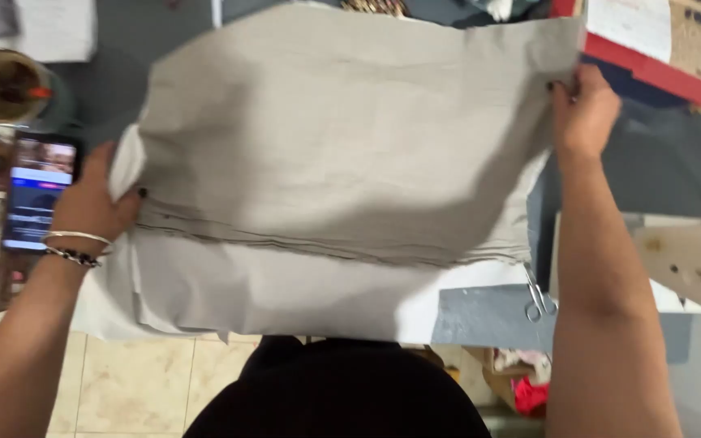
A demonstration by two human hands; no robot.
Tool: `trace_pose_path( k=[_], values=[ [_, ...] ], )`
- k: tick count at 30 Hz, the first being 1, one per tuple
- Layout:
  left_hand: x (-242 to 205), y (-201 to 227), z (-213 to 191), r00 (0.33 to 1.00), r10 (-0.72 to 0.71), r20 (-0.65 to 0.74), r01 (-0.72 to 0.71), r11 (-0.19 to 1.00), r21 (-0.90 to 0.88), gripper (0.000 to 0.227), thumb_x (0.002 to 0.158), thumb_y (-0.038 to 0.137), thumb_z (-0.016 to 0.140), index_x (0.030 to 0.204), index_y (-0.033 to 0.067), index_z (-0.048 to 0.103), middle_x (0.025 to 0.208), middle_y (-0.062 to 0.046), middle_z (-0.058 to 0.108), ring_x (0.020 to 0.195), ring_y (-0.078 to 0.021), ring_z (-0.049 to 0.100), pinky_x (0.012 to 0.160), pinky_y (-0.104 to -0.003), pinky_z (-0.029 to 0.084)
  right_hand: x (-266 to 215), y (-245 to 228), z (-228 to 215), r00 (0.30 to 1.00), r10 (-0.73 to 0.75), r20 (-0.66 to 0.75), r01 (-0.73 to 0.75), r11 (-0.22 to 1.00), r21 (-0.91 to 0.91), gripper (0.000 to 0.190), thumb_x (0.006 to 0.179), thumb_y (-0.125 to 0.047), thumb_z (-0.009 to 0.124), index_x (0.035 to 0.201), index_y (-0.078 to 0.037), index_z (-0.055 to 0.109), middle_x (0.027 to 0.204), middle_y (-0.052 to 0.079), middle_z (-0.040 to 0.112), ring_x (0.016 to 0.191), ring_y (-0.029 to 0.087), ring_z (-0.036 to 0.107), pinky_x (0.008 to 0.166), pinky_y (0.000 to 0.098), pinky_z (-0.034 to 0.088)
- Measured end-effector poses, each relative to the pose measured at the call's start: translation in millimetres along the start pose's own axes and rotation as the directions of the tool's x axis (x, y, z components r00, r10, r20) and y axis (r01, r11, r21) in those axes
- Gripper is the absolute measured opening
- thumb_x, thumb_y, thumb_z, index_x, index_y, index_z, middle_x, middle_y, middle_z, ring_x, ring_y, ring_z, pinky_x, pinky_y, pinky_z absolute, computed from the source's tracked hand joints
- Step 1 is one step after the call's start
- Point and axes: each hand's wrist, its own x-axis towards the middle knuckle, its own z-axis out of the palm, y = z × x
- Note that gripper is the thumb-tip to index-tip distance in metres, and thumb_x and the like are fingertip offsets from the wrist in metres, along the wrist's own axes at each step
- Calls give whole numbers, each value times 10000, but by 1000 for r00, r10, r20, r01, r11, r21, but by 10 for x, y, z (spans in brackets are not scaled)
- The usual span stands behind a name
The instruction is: Trimming the edges of a stack of fabric using scissors on a sewing table.
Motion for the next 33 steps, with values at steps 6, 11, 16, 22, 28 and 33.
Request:
trace_pose_path(
  k=[6, 11, 16, 22, 28, 33],
  values=[
    [159, -329, 473, 936, 266, -232, -240, 962, 134, 806, 924, 165, 743, 1586, -107, 372, 1510, -363, 480, 1008, -676, 625, 808, -673, 485, -819, -582, -660, 945, 103, 312, -103, 995, -16, 413, 933, -162, 854, 1252, -29, 628, 989, 154, 709, 816, 369, 670, 712, 477, 489],
    [-131, 95, 267, 901, 319, -295, -301, 948, 108, 756, 948, -36, 764, 1568, -188, 358, 1445, -454, 510, 1254, -608, 516, 1060, -555, 369, -2261, -837, -1078, 821, 223, 526, -300, 952, 65, 177, 969, -119, 728, 1143, -92, 712, 984, 95, 729, 789, 241, 689, 705, 379, 532],
    [-296, 11, 443, 887, 315, -337, -186, 913, 363, 881, 972, 154, 781, 1655, -51, 263, 1348, -304, 680, 1017, -481, 668, 818, -520, 527, -2911, -1280, -1220, 853, -108, 511, -35, 965, 261, 445, 805, 94, 756, 1187, -106, 645, 1234, 139, 677, 1165, 318, 668, 1007, 397, 596],
    [-627, 237, 543, 634, 595, -494, -444, 803, 398, 765, 917, -8, 873, 1542, -233, 493, 1444, -450, 543, 1247, -622, 543, 1056, -661, 334, -3169, -1159, -1100, 888, -44, 457, 33, 999, 31, 389, 864, 122, 626, 1193, -68, 704, 1098, 167, 752, 934, 334, 729, 742, 417, 640],
    [-1308, 836, 1587, 446, 808, -384, -641, 588, 493, 428, 971, 172, 682, 1363, 2, 673, 1268, -189, 645, 1207, -383, 625, 1109, -467, 425, -3461, -867, -1033, 899, -167, 405, 280, 930, -238, 327, 887, -166, 717, 1180, -313, 720, 1079, -51, 717, 1032, 157, 723, 895, 304, 596],
    [-1922, 1951, 2483, 306, 876, -373, -939, 342, 32, 204, 993, 319, 607, 1119, 185, 695, 1140, 14, 673, 1048, -236, 667, 896, -406, 510, -3361, -654, -1238, 821, -195, 537, 314, 939, -138, 268, 848, -304, 709, 1114, -301, 728, 1030, -24, 755, 1012, 204, 742, 880, 360, 596]
  ],
)
